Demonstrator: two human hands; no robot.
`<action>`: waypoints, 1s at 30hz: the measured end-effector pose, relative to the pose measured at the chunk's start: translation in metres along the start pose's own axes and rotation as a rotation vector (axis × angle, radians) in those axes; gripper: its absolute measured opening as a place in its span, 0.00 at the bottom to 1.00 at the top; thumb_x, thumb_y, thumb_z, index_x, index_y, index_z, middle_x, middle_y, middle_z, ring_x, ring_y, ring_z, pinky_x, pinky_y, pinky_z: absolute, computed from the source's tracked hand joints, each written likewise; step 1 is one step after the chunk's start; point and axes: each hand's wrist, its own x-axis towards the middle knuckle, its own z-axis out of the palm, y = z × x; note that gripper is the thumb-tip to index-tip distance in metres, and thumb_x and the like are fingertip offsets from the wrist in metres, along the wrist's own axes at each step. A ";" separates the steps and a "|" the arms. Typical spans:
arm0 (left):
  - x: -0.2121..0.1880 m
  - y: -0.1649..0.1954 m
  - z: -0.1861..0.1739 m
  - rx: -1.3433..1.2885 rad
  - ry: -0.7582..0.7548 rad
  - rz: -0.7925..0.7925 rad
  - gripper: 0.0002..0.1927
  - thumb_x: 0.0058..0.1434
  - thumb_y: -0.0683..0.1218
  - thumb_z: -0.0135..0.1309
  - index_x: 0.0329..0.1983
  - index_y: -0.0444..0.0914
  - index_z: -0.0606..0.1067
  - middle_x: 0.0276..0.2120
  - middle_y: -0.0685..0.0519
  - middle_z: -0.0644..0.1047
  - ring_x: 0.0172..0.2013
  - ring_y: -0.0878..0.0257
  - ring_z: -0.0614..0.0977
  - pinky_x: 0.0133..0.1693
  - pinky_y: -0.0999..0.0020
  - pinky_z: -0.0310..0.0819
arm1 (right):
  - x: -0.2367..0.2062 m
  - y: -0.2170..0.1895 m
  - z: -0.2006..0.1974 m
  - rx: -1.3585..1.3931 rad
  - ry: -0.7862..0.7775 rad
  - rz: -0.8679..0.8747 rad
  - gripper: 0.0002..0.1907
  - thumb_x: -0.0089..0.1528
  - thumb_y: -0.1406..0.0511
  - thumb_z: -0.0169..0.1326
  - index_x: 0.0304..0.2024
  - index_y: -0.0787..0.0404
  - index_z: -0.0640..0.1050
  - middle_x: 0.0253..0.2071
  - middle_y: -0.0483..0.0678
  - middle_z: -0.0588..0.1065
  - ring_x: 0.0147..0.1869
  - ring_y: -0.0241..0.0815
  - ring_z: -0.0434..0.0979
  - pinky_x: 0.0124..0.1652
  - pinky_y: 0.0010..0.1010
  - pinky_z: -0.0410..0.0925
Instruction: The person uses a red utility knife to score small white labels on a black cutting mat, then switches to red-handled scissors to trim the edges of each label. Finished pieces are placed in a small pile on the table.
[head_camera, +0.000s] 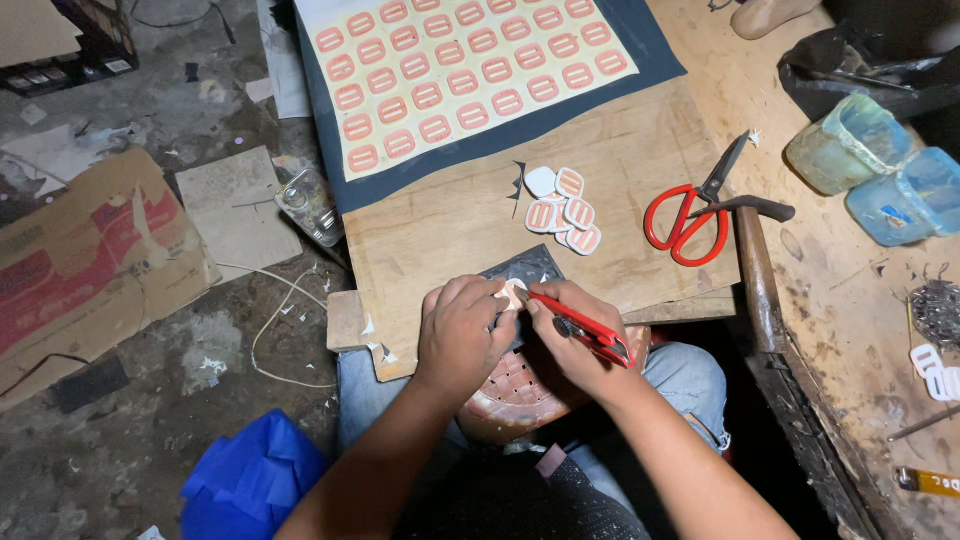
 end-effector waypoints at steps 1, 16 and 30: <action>0.000 0.001 0.000 0.004 0.003 -0.005 0.06 0.54 0.44 0.60 0.34 0.39 0.80 0.46 0.53 0.81 0.52 0.55 0.78 0.54 0.55 0.65 | 0.001 -0.002 -0.003 0.000 -0.015 0.007 0.10 0.64 0.64 0.57 0.42 0.64 0.81 0.35 0.52 0.81 0.37 0.40 0.82 0.40 0.28 0.73; -0.004 -0.003 -0.001 -0.049 0.011 -0.008 0.07 0.56 0.44 0.61 0.37 0.39 0.79 0.48 0.52 0.81 0.54 0.53 0.78 0.56 0.55 0.65 | -0.020 0.013 0.009 -0.027 0.084 0.016 0.15 0.64 0.64 0.58 0.50 0.67 0.79 0.44 0.53 0.81 0.46 0.44 0.83 0.48 0.33 0.73; -0.004 -0.007 0.002 -0.067 0.002 -0.021 0.08 0.53 0.42 0.60 0.36 0.37 0.79 0.49 0.51 0.81 0.54 0.53 0.78 0.57 0.55 0.64 | -0.011 0.001 0.021 -0.232 0.114 -0.404 0.14 0.62 0.70 0.61 0.49 0.65 0.78 0.45 0.56 0.80 0.47 0.52 0.82 0.47 0.35 0.74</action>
